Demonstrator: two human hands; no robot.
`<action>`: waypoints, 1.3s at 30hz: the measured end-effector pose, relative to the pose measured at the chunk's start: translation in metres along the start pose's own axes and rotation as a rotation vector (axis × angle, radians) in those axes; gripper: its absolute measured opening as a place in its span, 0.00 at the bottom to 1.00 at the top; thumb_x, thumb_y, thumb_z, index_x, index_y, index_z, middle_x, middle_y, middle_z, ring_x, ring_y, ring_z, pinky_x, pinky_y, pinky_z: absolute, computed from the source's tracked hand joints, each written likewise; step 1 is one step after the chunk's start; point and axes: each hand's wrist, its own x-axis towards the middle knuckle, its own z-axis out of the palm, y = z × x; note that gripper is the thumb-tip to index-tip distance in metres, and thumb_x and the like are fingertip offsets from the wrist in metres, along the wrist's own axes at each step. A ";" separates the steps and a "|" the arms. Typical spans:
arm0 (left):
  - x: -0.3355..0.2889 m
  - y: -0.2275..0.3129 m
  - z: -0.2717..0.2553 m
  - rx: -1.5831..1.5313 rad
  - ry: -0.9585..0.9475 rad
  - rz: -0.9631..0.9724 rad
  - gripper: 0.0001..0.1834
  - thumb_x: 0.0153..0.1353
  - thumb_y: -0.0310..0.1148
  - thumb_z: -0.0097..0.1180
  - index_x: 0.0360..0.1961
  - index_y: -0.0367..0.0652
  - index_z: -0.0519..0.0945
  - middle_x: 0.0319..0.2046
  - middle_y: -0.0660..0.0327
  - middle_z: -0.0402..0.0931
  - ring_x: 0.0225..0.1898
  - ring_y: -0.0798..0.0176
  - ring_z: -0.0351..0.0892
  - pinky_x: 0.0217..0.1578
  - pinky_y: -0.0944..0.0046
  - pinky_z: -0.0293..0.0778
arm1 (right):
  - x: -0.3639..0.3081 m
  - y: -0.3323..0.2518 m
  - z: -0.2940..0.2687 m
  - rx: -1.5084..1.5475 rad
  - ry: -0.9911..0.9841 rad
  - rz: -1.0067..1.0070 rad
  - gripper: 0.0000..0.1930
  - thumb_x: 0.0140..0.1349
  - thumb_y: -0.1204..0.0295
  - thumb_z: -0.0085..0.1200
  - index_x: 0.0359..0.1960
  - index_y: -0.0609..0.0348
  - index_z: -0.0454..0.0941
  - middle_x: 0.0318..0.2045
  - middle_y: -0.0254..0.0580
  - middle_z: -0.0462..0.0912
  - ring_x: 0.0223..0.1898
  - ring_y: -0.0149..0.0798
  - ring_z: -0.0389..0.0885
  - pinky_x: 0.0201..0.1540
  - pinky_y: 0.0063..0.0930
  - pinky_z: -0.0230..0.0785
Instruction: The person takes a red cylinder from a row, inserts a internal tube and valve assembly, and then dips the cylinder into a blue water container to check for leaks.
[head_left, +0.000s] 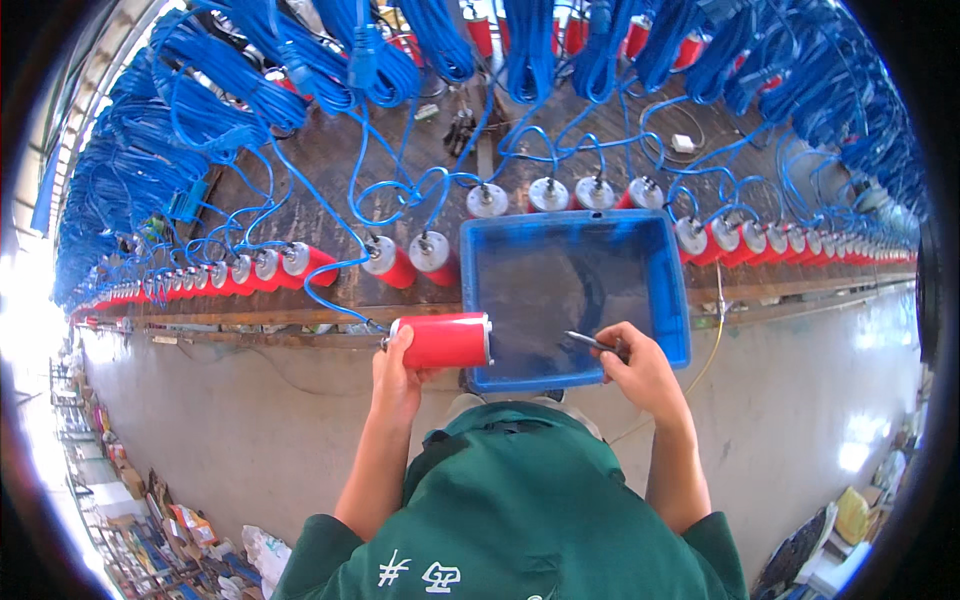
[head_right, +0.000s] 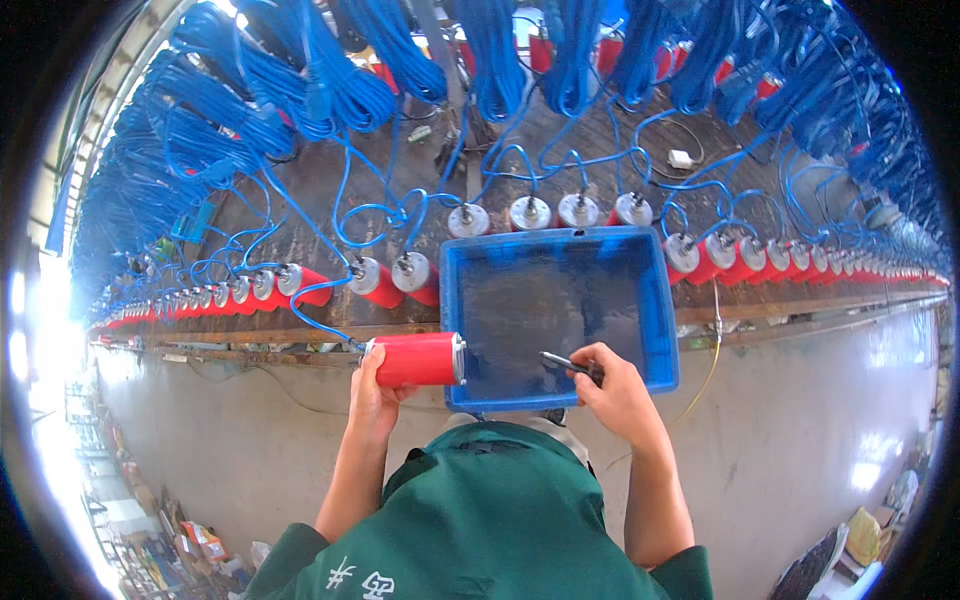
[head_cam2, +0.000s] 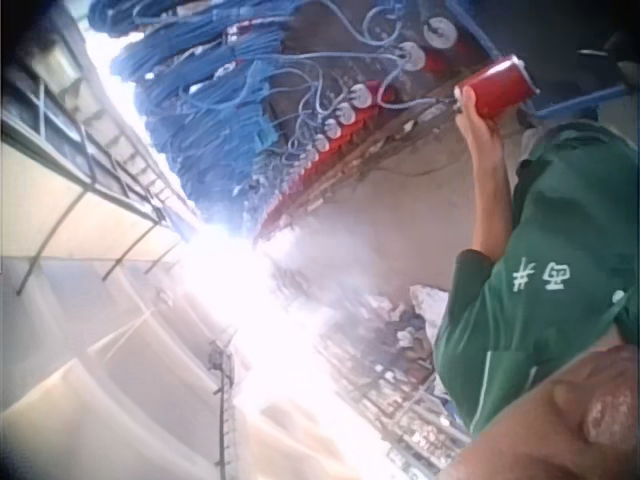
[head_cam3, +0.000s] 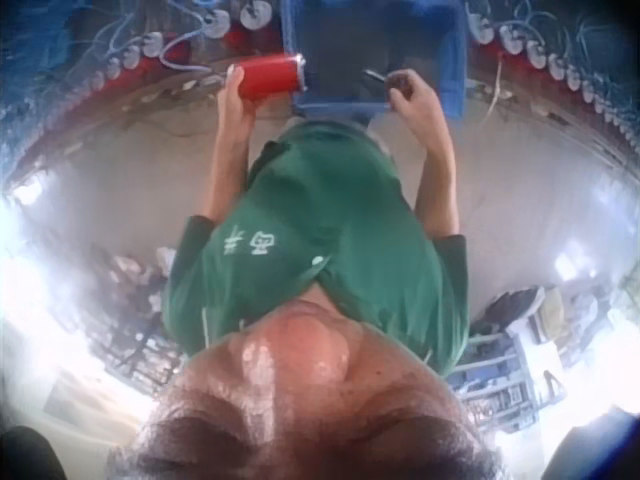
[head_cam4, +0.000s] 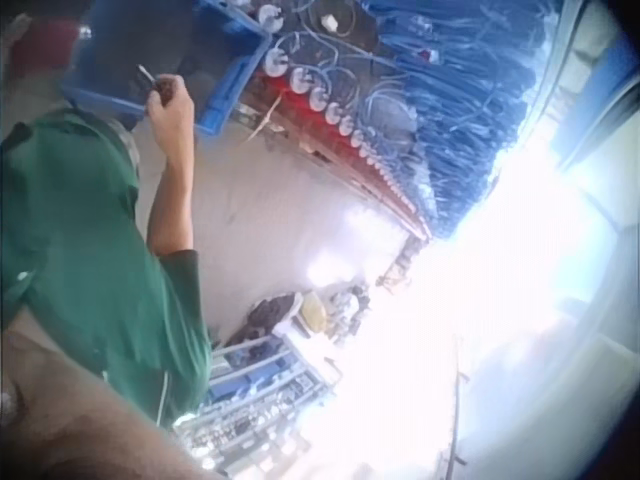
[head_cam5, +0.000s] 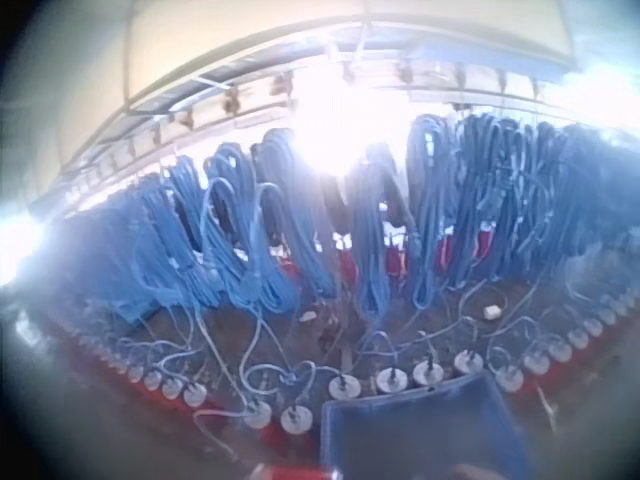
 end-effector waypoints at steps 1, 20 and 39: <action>0.004 -0.002 0.009 0.038 0.000 0.001 0.31 0.72 0.57 0.58 0.60 0.38 0.80 0.49 0.54 0.88 0.44 0.56 0.91 0.44 0.52 0.89 | -0.001 -0.004 -0.002 -0.043 -0.002 0.022 0.13 0.70 0.78 0.57 0.54 0.68 0.81 0.38 0.45 0.89 0.34 0.32 0.86 0.41 0.30 0.81; 0.028 -0.015 0.013 -0.008 -0.069 -0.075 0.33 0.73 0.61 0.55 0.63 0.43 0.76 0.53 0.53 0.86 0.50 0.53 0.89 0.48 0.51 0.88 | 0.045 -0.015 0.041 0.013 -0.063 -0.229 0.10 0.75 0.74 0.60 0.54 0.62 0.80 0.28 0.42 0.83 0.26 0.33 0.82 0.34 0.32 0.77; 0.034 -0.017 0.005 0.058 -0.134 -0.038 0.34 0.75 0.62 0.52 0.64 0.42 0.76 0.55 0.52 0.86 0.51 0.52 0.90 0.48 0.50 0.89 | 0.086 -0.018 0.035 -0.200 -0.153 -0.335 0.09 0.74 0.76 0.59 0.52 0.63 0.80 0.41 0.55 0.87 0.44 0.51 0.88 0.50 0.40 0.78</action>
